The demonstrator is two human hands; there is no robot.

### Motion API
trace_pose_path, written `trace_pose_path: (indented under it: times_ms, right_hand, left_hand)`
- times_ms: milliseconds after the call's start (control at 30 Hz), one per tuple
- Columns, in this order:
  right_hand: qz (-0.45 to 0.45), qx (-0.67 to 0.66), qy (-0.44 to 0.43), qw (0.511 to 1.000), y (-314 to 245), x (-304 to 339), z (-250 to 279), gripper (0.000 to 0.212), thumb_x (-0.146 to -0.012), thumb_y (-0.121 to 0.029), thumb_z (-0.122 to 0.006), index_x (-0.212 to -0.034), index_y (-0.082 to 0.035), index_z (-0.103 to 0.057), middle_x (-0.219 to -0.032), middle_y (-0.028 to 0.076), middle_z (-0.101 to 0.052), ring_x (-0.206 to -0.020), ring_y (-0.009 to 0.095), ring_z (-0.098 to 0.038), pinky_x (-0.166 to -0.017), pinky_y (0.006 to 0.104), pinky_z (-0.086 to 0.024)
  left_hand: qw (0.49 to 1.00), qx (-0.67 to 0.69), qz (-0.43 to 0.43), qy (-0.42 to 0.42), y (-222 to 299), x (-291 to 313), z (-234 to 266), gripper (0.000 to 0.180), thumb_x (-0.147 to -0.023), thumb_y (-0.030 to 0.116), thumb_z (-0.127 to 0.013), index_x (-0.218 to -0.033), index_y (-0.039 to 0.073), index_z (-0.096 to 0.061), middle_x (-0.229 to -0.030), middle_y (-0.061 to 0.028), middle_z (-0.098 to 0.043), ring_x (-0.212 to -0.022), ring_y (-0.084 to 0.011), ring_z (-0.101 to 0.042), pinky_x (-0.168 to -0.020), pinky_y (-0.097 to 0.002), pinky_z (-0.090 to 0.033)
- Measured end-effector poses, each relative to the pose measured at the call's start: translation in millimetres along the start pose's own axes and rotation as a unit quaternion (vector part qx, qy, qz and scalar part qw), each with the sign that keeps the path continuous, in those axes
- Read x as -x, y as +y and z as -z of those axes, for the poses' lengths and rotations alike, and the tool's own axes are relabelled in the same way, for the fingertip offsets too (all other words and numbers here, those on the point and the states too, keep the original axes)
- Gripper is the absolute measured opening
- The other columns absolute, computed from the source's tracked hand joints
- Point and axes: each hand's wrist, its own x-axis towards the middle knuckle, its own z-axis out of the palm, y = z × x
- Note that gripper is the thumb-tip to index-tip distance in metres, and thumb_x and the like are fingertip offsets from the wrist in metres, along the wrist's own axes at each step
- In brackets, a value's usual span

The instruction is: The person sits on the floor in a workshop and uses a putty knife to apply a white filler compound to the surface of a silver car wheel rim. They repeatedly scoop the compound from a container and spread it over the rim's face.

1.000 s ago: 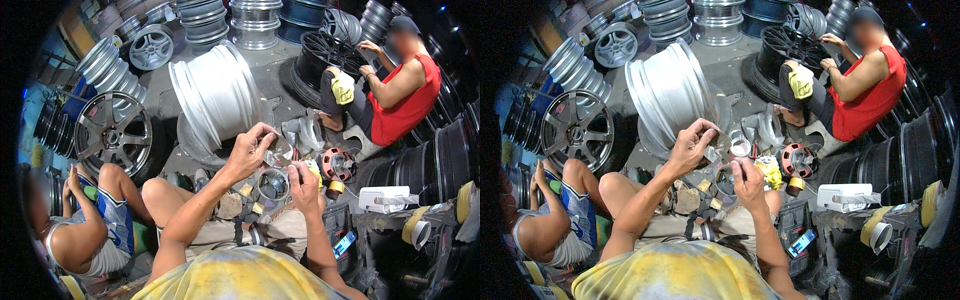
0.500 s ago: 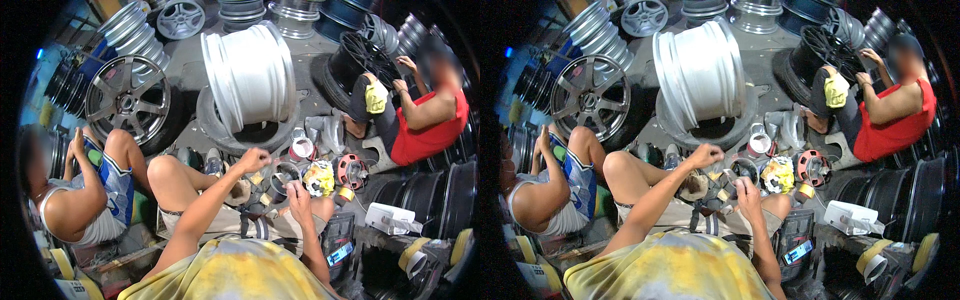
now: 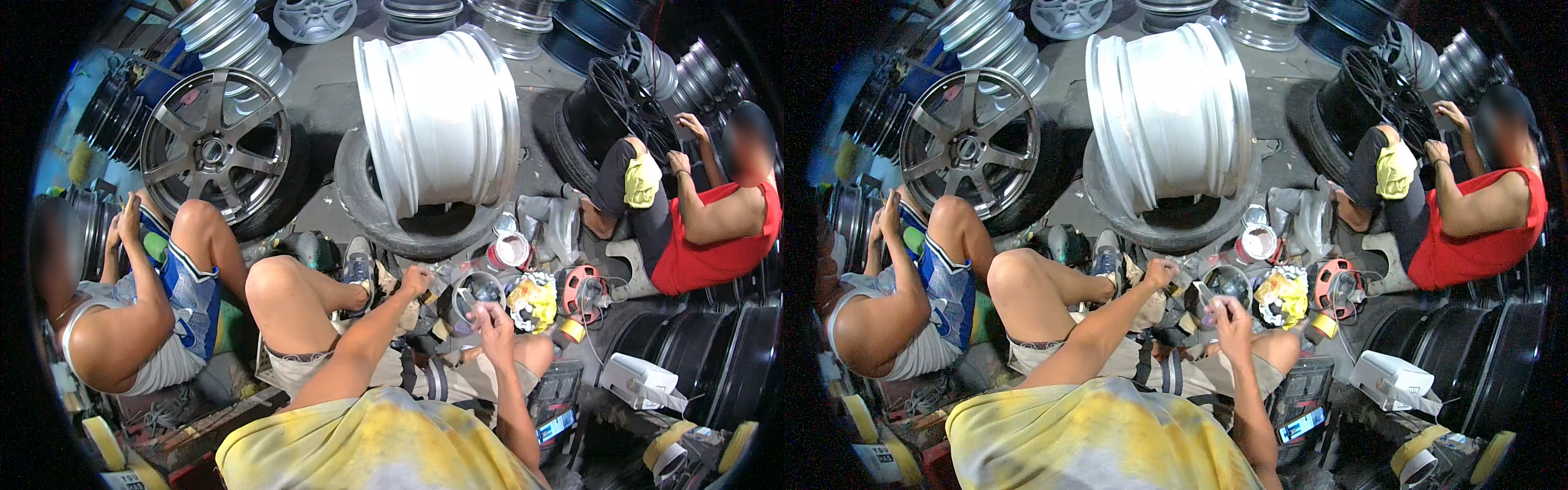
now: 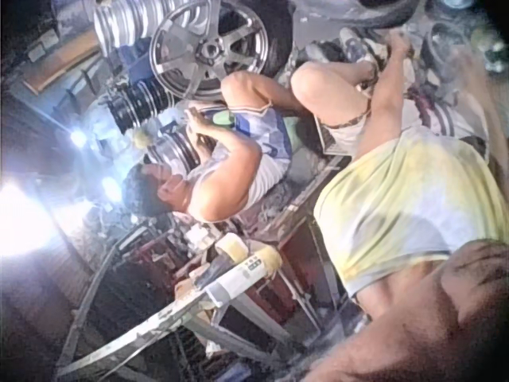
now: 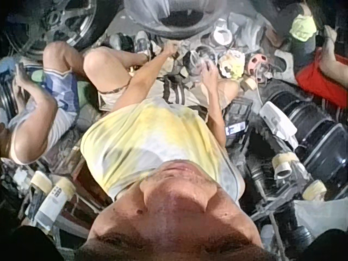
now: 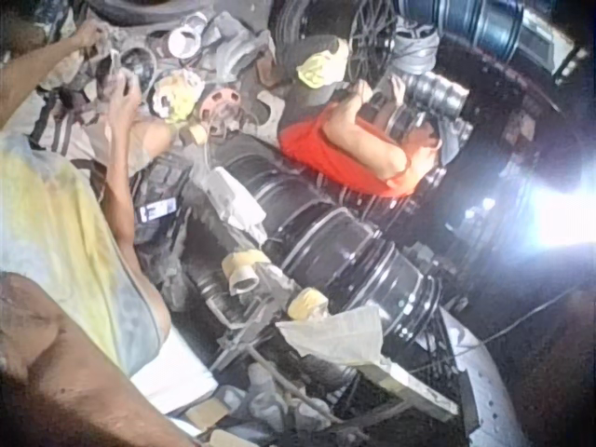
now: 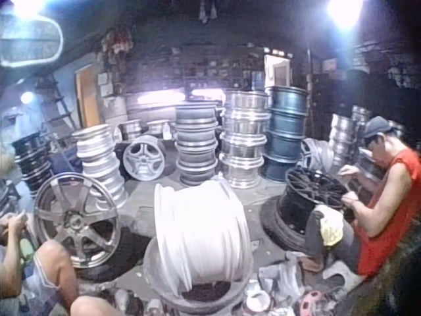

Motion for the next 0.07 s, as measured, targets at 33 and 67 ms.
trace_pose_path:
  times_ms: [33,67]
  right_hand:
    - [0.018,0.032,-0.007,0.999,-10,-11,-1,0.024,-0.102,-0.019,-0.056,-0.109,0.002,-0.064,-0.087,0.008,-0.071,-0.070,0.011,-0.059,-0.065,0.0256,-0.048]
    - [0.039,0.063,-0.026,0.997,-35,-26,-7,0.023,-0.102,-0.020,-0.057,-0.110,0.001,-0.064,-0.089,0.010,-0.072,-0.071,0.011,-0.060,-0.065,0.0260,-0.049]
  left_hand:
    - [1.000,0.016,0.023,-0.008,-1,2,-2,0.019,-0.078,0.025,-0.080,-0.092,0.012,-0.079,-0.100,-0.0187,-0.074,-0.100,-0.0337,-0.070,-0.093,-0.0409,-0.052]
    - [1.000,-0.009,0.007,0.004,-22,-1,-4,0.020,-0.078,0.028,-0.080,-0.093,0.015,-0.080,-0.103,-0.0182,-0.073,-0.104,-0.0317,-0.069,-0.097,-0.0402,-0.051]
